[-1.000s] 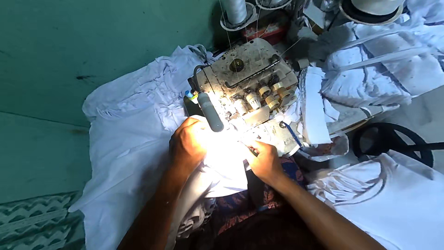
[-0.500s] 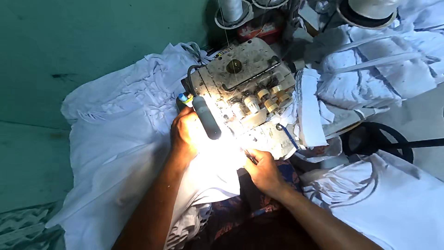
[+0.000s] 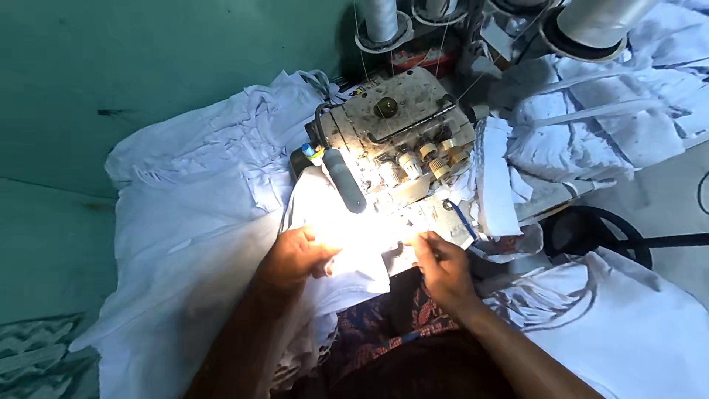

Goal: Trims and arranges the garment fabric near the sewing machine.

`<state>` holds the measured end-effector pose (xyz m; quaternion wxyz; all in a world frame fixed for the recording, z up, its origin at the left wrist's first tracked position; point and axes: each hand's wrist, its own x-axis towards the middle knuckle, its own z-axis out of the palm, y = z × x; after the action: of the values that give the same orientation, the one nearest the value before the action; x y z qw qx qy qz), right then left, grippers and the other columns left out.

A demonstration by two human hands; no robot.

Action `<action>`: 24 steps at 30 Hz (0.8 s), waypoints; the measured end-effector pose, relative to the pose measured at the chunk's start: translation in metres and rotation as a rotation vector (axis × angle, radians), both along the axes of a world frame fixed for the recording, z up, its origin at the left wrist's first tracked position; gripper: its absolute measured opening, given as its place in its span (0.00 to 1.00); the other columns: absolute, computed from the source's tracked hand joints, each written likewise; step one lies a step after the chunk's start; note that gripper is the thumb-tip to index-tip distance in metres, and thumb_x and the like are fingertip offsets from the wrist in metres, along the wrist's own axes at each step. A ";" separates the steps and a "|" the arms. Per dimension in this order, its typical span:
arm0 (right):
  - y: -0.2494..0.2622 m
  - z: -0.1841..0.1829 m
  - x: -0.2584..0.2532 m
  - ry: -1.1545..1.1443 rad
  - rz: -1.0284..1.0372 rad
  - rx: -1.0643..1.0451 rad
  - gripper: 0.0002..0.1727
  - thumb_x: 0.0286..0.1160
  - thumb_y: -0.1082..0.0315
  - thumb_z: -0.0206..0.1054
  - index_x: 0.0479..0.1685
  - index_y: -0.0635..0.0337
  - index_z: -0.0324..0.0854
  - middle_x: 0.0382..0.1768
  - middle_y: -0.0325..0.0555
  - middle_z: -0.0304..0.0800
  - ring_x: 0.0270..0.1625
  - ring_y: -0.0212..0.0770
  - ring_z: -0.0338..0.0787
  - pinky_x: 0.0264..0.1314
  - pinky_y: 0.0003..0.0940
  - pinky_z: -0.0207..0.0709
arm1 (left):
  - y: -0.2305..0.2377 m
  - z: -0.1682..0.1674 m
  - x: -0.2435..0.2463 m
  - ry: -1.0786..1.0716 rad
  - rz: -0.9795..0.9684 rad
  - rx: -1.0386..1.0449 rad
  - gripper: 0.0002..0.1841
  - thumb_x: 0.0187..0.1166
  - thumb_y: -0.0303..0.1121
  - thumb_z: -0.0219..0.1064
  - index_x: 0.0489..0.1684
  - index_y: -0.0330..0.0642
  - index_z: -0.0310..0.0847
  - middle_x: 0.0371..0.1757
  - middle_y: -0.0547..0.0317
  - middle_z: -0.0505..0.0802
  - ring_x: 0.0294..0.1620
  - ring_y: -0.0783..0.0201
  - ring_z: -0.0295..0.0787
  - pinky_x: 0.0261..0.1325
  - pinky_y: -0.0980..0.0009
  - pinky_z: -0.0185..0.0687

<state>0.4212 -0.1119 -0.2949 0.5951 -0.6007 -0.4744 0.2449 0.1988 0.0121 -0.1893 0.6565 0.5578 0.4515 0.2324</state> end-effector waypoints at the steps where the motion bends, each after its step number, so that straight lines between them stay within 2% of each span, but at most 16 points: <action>1: -0.012 -0.003 0.008 0.022 -0.010 0.009 0.18 0.91 0.61 0.56 0.42 0.60 0.89 0.26 0.32 0.84 0.25 0.21 0.80 0.27 0.20 0.77 | -0.010 -0.003 -0.004 -0.039 -0.009 0.019 0.06 0.72 0.26 0.70 0.26 0.44 0.81 0.19 0.64 0.89 0.19 0.74 0.86 0.28 0.79 0.84; 4: -0.044 -0.014 0.033 0.101 -0.124 -0.008 0.17 0.92 0.62 0.57 0.38 0.58 0.88 0.27 0.28 0.86 0.24 0.19 0.78 0.27 0.16 0.74 | -0.034 -0.015 -0.014 -0.037 -0.013 0.253 0.09 0.70 0.39 0.78 0.27 0.52 0.84 0.23 0.69 0.89 0.24 0.76 0.85 0.31 0.79 0.83; 5: -0.054 -0.020 0.043 0.108 -0.169 -0.040 0.18 0.91 0.60 0.57 0.38 0.58 0.88 0.27 0.28 0.87 0.23 0.18 0.77 0.26 0.16 0.74 | -0.041 -0.017 -0.013 -0.049 0.015 0.331 0.08 0.70 0.41 0.78 0.28 0.55 0.85 0.24 0.73 0.89 0.25 0.78 0.84 0.31 0.82 0.82; 7: -0.071 -0.034 0.066 0.008 -0.255 -0.178 0.20 0.91 0.56 0.57 0.38 0.57 0.89 0.24 0.29 0.85 0.21 0.21 0.76 0.25 0.20 0.74 | -0.053 -0.018 -0.010 -0.116 0.060 0.425 0.04 0.72 0.40 0.78 0.34 0.58 0.88 0.29 0.75 0.93 0.30 0.79 0.88 0.36 0.82 0.85; 8: -0.080 -0.042 0.080 -0.138 -0.274 -0.304 0.21 0.90 0.53 0.57 0.38 0.57 0.90 0.25 0.32 0.86 0.23 0.25 0.79 0.28 0.25 0.76 | -0.056 -0.018 -0.008 -0.146 0.077 0.458 0.04 0.72 0.40 0.78 0.37 0.58 0.90 0.33 0.75 0.95 0.33 0.78 0.91 0.41 0.81 0.88; 10: -0.093 -0.050 0.110 -0.485 -0.207 -0.641 0.22 0.88 0.52 0.58 0.42 0.60 0.90 0.33 0.49 0.92 0.36 0.48 0.91 0.42 0.52 0.84 | -0.059 -0.016 -0.002 -0.108 0.120 0.563 0.03 0.73 0.37 0.77 0.37 0.58 0.90 0.35 0.77 0.95 0.36 0.79 0.91 0.44 0.81 0.88; 11: -0.093 -0.050 0.123 -0.581 -0.132 -0.831 0.21 0.87 0.54 0.59 0.50 0.62 0.90 0.42 0.58 0.93 0.46 0.58 0.93 0.50 0.63 0.84 | -0.058 -0.017 0.001 -0.041 0.143 0.632 0.02 0.73 0.37 0.76 0.37 0.58 0.89 0.35 0.79 0.94 0.36 0.81 0.89 0.44 0.82 0.87; 13: -0.082 -0.052 0.147 -0.649 -0.051 -1.097 0.21 0.88 0.56 0.56 0.61 0.63 0.86 0.54 0.66 0.91 0.59 0.68 0.91 0.58 0.72 0.80 | -0.050 -0.021 0.007 0.100 0.170 0.765 0.02 0.72 0.35 0.73 0.36 0.51 0.87 0.33 0.80 0.92 0.36 0.84 0.87 0.43 0.84 0.85; 14: -0.072 -0.055 0.158 -0.655 -0.036 -1.150 0.22 0.87 0.56 0.56 0.62 0.65 0.84 0.57 0.68 0.89 0.62 0.70 0.89 0.60 0.72 0.78 | -0.045 -0.025 0.010 0.145 0.182 0.811 0.03 0.72 0.34 0.73 0.35 0.48 0.86 0.32 0.79 0.91 0.34 0.86 0.86 0.41 0.85 0.83; 16: -0.048 -0.059 0.172 -0.607 -0.011 -1.188 0.26 0.83 0.56 0.62 0.68 0.70 0.80 0.67 0.73 0.83 0.72 0.71 0.81 0.71 0.71 0.72 | -0.033 -0.038 0.020 0.184 0.208 0.860 0.02 0.69 0.30 0.71 0.33 0.44 0.84 0.29 0.77 0.88 0.31 0.88 0.82 0.37 0.87 0.80; 18: -0.030 -0.074 0.179 -0.568 0.034 -1.160 0.33 0.79 0.52 0.67 0.76 0.70 0.76 0.76 0.72 0.75 0.83 0.69 0.71 0.84 0.67 0.60 | -0.022 -0.056 0.028 0.194 0.248 0.927 0.04 0.64 0.27 0.71 0.32 0.37 0.84 0.30 0.71 0.89 0.32 0.86 0.83 0.38 0.86 0.81; 19: -0.027 -0.084 0.181 -0.540 0.069 -1.131 0.36 0.82 0.51 0.66 0.80 0.71 0.72 0.80 0.73 0.71 0.87 0.68 0.65 0.89 0.64 0.53 | -0.018 -0.065 0.032 0.199 0.269 0.992 0.05 0.62 0.27 0.71 0.30 0.34 0.85 0.30 0.67 0.89 0.32 0.85 0.83 0.38 0.85 0.80; 20: -0.028 -0.096 0.179 -0.518 0.065 -1.080 0.35 0.85 0.52 0.64 0.80 0.73 0.71 0.80 0.74 0.71 0.87 0.68 0.65 0.90 0.62 0.51 | -0.016 -0.071 0.035 0.202 0.292 1.057 0.07 0.60 0.28 0.72 0.28 0.33 0.85 0.29 0.63 0.89 0.31 0.83 0.82 0.37 0.84 0.79; 22: -0.031 -0.109 0.166 -0.560 -0.069 -0.847 0.28 0.86 0.58 0.63 0.65 0.81 0.80 0.65 0.78 0.83 0.74 0.68 0.80 0.84 0.56 0.63 | -0.013 -0.076 0.038 0.220 0.324 1.138 0.08 0.60 0.30 0.73 0.26 0.32 0.84 0.28 0.61 0.89 0.32 0.81 0.84 0.39 0.84 0.79; 23: -0.014 -0.059 0.166 -0.472 0.134 -1.130 0.28 0.92 0.59 0.56 0.78 0.77 0.70 0.78 0.71 0.74 0.84 0.58 0.71 0.89 0.45 0.56 | -0.013 -0.077 0.038 0.231 0.330 1.150 0.09 0.61 0.31 0.73 0.27 0.33 0.85 0.28 0.61 0.90 0.33 0.81 0.85 0.40 0.83 0.81; 24: 0.000 -0.026 0.159 -0.388 0.159 -1.223 0.27 0.91 0.64 0.57 0.79 0.77 0.69 0.80 0.69 0.73 0.85 0.54 0.71 0.88 0.41 0.57 | -0.014 -0.076 0.038 0.236 0.334 1.154 0.09 0.61 0.32 0.74 0.27 0.33 0.86 0.29 0.60 0.90 0.34 0.80 0.86 0.41 0.83 0.81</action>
<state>0.5799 -0.1120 -0.3206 0.0290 -0.8276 -0.3912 0.4015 0.2371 -0.0019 -0.2655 0.1487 0.7670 0.4041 0.4758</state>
